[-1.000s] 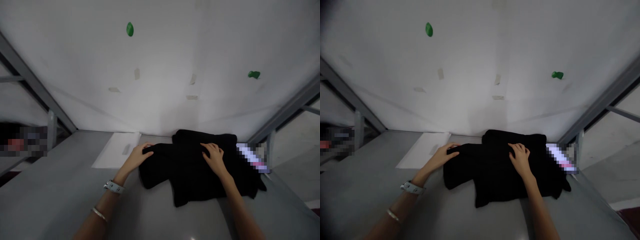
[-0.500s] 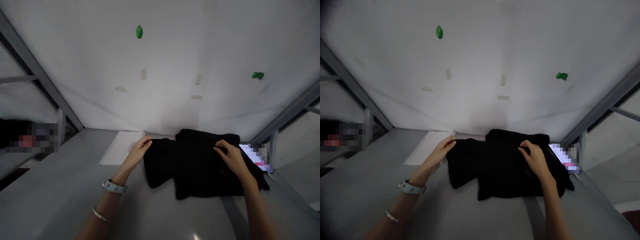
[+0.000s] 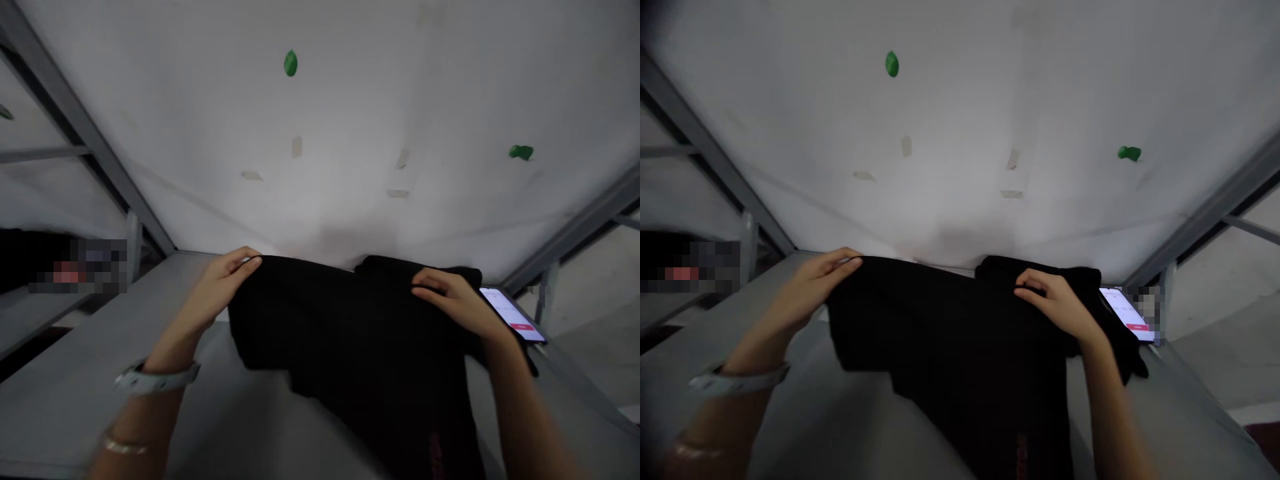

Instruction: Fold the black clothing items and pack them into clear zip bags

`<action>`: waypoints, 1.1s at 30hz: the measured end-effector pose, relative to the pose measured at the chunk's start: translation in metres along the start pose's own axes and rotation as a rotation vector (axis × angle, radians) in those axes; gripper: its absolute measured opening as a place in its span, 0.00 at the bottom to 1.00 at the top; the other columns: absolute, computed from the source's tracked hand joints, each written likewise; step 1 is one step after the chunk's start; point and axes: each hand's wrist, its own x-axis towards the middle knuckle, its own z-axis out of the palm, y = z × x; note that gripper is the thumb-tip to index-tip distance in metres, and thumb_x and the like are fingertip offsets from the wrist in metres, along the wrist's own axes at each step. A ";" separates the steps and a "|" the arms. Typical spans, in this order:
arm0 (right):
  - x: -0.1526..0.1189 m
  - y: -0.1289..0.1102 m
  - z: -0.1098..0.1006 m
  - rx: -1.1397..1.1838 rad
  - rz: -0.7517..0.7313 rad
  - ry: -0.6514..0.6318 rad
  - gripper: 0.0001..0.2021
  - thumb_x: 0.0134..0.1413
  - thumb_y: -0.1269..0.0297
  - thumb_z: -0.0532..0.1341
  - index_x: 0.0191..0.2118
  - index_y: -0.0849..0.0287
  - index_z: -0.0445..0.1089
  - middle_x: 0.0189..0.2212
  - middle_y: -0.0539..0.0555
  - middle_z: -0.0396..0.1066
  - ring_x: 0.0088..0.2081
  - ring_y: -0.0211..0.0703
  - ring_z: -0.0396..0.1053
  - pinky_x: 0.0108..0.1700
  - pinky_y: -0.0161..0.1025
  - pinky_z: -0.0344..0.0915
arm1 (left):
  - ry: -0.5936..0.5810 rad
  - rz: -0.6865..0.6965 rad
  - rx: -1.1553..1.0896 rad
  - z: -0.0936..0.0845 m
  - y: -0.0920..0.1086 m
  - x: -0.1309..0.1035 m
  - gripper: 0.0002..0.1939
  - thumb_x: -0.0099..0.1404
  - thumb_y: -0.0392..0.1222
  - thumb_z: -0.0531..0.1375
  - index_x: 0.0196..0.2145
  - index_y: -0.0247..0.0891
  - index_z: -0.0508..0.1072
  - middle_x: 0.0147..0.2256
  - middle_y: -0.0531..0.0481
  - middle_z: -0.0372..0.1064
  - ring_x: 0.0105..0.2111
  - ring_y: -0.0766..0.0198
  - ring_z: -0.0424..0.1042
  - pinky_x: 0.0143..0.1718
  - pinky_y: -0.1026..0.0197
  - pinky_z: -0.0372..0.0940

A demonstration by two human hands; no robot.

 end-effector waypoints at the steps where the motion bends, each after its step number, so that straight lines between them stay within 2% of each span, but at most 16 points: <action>1: 0.011 0.009 0.012 0.001 -0.014 0.009 0.12 0.59 0.52 0.56 0.36 0.55 0.68 0.32 0.51 0.73 0.36 0.45 0.71 0.39 0.39 0.67 | 0.003 0.006 0.021 0.004 -0.012 0.011 0.16 0.56 0.55 0.60 0.31 0.40 0.72 0.24 0.54 0.69 0.25 0.65 0.66 0.24 0.67 0.58; 2: 0.021 0.018 0.024 -0.021 -0.016 -0.028 0.12 0.60 0.54 0.55 0.38 0.55 0.69 0.34 0.51 0.73 0.38 0.46 0.71 0.42 0.41 0.67 | -0.019 -0.004 0.054 0.009 -0.024 0.021 0.17 0.55 0.56 0.59 0.30 0.39 0.72 0.25 0.53 0.70 0.26 0.63 0.67 0.26 0.66 0.60; 5: 0.038 0.040 0.051 -0.042 -0.010 -0.046 0.11 0.53 0.55 0.61 0.39 0.54 0.71 0.36 0.53 0.75 0.39 0.49 0.72 0.43 0.45 0.67 | -0.025 0.008 0.145 0.020 -0.055 0.043 0.18 0.54 0.56 0.58 0.32 0.39 0.74 0.31 0.49 0.75 0.34 0.57 0.70 0.33 0.62 0.64; 7: 0.041 0.049 0.058 -0.049 0.001 -0.032 0.10 0.50 0.57 0.63 0.38 0.54 0.72 0.36 0.53 0.75 0.38 0.50 0.73 0.43 0.47 0.68 | -0.047 0.032 0.182 0.023 -0.066 0.050 0.18 0.56 0.56 0.58 0.33 0.39 0.76 0.35 0.47 0.77 0.38 0.54 0.71 0.39 0.58 0.64; 10: 0.042 0.056 0.055 -0.080 -0.001 0.062 0.07 0.52 0.58 0.61 0.35 0.53 0.71 0.33 0.53 0.74 0.37 0.51 0.73 0.42 0.49 0.67 | -0.065 0.076 0.170 0.022 -0.069 0.054 0.18 0.59 0.56 0.56 0.34 0.39 0.76 0.36 0.47 0.77 0.39 0.54 0.72 0.41 0.57 0.65; 13: 0.039 0.055 0.046 -0.120 -0.026 0.217 0.08 0.54 0.57 0.59 0.35 0.54 0.71 0.34 0.54 0.75 0.37 0.52 0.73 0.43 0.50 0.67 | -0.031 0.122 0.077 0.019 -0.061 0.054 0.18 0.59 0.56 0.57 0.34 0.40 0.77 0.36 0.48 0.77 0.37 0.57 0.73 0.40 0.59 0.66; 15: 0.033 0.047 0.037 -0.133 -0.042 0.280 0.10 0.55 0.55 0.58 0.37 0.55 0.71 0.36 0.54 0.75 0.39 0.51 0.73 0.44 0.49 0.68 | 0.044 0.159 0.040 0.014 -0.049 0.049 0.18 0.58 0.56 0.58 0.34 0.40 0.77 0.36 0.48 0.77 0.37 0.58 0.73 0.40 0.59 0.66; 19: 0.000 0.010 0.009 -0.152 -0.054 0.283 0.12 0.56 0.53 0.59 0.38 0.54 0.73 0.36 0.53 0.76 0.39 0.49 0.74 0.41 0.43 0.70 | 0.210 0.256 0.052 -0.005 -0.018 0.019 0.15 0.58 0.54 0.60 0.34 0.40 0.78 0.32 0.50 0.76 0.34 0.59 0.72 0.37 0.60 0.66; 21: -0.020 -0.009 -0.009 -0.161 -0.062 0.281 0.13 0.55 0.50 0.60 0.37 0.53 0.74 0.34 0.51 0.76 0.36 0.47 0.74 0.39 0.41 0.71 | 0.284 0.300 -0.021 -0.014 -0.002 -0.002 0.12 0.58 0.51 0.62 0.33 0.41 0.78 0.30 0.52 0.74 0.30 0.63 0.70 0.32 0.63 0.65; 24: -0.037 -0.025 -0.032 -0.081 -0.044 0.270 0.12 0.53 0.49 0.62 0.36 0.51 0.74 0.31 0.50 0.76 0.31 0.44 0.74 0.32 0.37 0.71 | 0.337 0.253 -0.169 -0.022 0.020 -0.023 0.10 0.57 0.50 0.64 0.33 0.43 0.77 0.26 0.54 0.72 0.24 0.66 0.67 0.24 0.65 0.61; 26: -0.034 -0.023 -0.040 -0.015 0.005 0.205 0.13 0.54 0.49 0.61 0.37 0.51 0.74 0.32 0.50 0.76 0.31 0.44 0.74 0.30 0.36 0.71 | 0.289 0.181 -0.195 -0.022 0.028 -0.024 0.09 0.56 0.50 0.64 0.32 0.44 0.77 0.25 0.54 0.71 0.23 0.65 0.67 0.22 0.65 0.60; 28: -0.019 -0.012 -0.037 0.003 0.033 0.100 0.14 0.55 0.48 0.60 0.38 0.52 0.74 0.35 0.51 0.76 0.34 0.45 0.74 0.33 0.37 0.71 | 0.193 0.115 -0.158 -0.018 0.026 -0.012 0.11 0.55 0.51 0.64 0.32 0.44 0.77 0.26 0.53 0.72 0.25 0.64 0.68 0.24 0.65 0.61; 31: 0.015 0.013 -0.014 -0.077 -0.015 -0.047 0.14 0.56 0.49 0.58 0.37 0.53 0.73 0.36 0.52 0.76 0.38 0.48 0.73 0.39 0.41 0.70 | 0.054 0.054 -0.049 -0.003 0.001 0.019 0.14 0.54 0.53 0.63 0.31 0.41 0.75 0.28 0.52 0.73 0.27 0.63 0.69 0.27 0.64 0.61; 33: 0.035 0.032 0.009 -0.151 -0.036 -0.065 0.10 0.57 0.55 0.58 0.36 0.54 0.72 0.36 0.52 0.76 0.38 0.48 0.73 0.43 0.44 0.69 | -0.018 0.035 0.038 0.010 -0.026 0.039 0.16 0.54 0.55 0.61 0.29 0.39 0.74 0.24 0.53 0.70 0.25 0.63 0.67 0.26 0.64 0.60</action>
